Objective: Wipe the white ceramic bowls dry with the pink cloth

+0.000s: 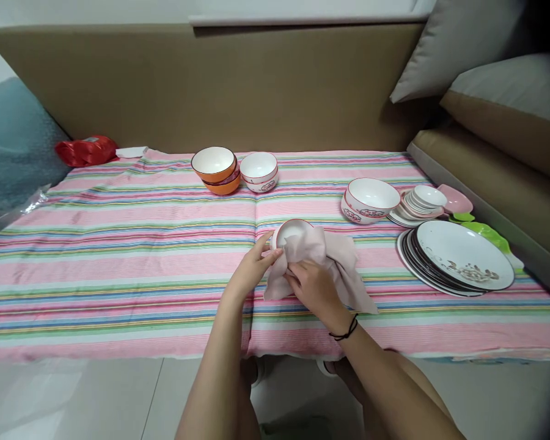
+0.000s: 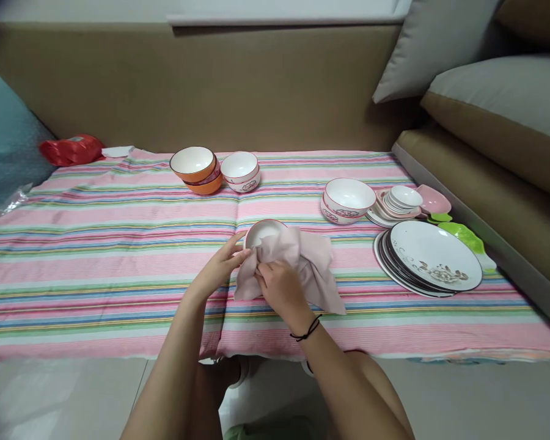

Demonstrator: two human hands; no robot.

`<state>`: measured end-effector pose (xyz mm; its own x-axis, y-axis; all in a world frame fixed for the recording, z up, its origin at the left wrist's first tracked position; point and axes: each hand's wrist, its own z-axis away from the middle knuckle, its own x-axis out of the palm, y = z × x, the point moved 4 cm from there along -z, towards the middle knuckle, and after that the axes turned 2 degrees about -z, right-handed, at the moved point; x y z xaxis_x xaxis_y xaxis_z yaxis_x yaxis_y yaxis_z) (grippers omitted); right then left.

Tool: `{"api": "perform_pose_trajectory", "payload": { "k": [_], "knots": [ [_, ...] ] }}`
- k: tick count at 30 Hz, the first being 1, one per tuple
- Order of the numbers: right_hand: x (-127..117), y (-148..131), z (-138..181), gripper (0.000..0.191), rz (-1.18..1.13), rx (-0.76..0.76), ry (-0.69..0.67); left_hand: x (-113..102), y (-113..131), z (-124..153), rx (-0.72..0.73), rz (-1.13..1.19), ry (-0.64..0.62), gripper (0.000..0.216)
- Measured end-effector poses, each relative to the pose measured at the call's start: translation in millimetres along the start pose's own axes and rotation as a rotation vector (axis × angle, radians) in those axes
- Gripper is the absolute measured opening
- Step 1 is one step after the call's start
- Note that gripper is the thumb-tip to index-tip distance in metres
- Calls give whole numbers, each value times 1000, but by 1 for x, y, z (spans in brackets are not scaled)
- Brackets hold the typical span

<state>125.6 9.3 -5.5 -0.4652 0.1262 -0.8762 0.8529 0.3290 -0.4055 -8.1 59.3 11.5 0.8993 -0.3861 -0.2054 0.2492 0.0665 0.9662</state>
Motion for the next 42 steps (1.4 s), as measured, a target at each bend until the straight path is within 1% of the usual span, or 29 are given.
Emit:
{"api": "perform_pose_trajectory", "payload": {
  "k": [2, 3, 4, 6, 8, 13, 16, 18, 21, 23, 26, 29, 31, 33, 37, 39, 42],
  "knots": [
    [3, -1, -1, 19, -100, -34, -44, 0, -2, -1, 9, 7, -13, 61],
    [5, -1, -1, 22, -145, -67, -60, 0, -2, -1, 15, 8, -14, 61],
    [5, -1, -2, 29, -171, -98, -68, 0, -3, -1, 22, 10, -15, 60],
    [6, 1, -2, 45, -152, -126, -79, -1, -4, -1, 29, 9, -19, 61],
    [8, 6, -1, 54, -70, -88, -86, -2, -3, 0, 32, 9, -32, 61],
    [10, 14, 5, 54, 109, 39, -57, 0, 0, 2, 53, 19, -63, 58],
    [10, 10, 3, 49, 116, 26, -79, 1, -1, 1, 37, 21, -40, 58],
    [8, 7, 1, 41, 67, 21, -126, 1, -3, -1, 8, 27, -5, 59],
    [1, 5, -1, 31, -27, 68, -191, 1, -3, -2, -20, 34, 15, 61],
    [-4, 3, -1, 27, -121, 66, -191, 2, -1, -2, -23, 41, 14, 62],
    [-10, -1, -1, 29, -285, 24, -168, 1, 1, -1, -7, 51, -1, 60],
    [-11, 0, -2, 37, -335, -2, -175, 0, -1, -1, 8, 45, -19, 60],
    [-11, 3, -2, 44, -276, -23, -164, -1, -4, -1, 12, 39, -28, 61],
    [-10, 7, -2, 49, -157, -38, -137, -2, -6, -1, 19, 33, -35, 61],
    [-4, 18, 2, 50, 102, 27, -105, -1, -6, -1, 27, -11, -23, 60],
    [-1, 19, 2, 49, 150, 41, -112, 0, -5, -1, 25, -34, -8, 60],
    [1, 14, 0, 38, 108, 25, -147, 1, -5, -2, 18, -34, 28, 60]
  ]
}}
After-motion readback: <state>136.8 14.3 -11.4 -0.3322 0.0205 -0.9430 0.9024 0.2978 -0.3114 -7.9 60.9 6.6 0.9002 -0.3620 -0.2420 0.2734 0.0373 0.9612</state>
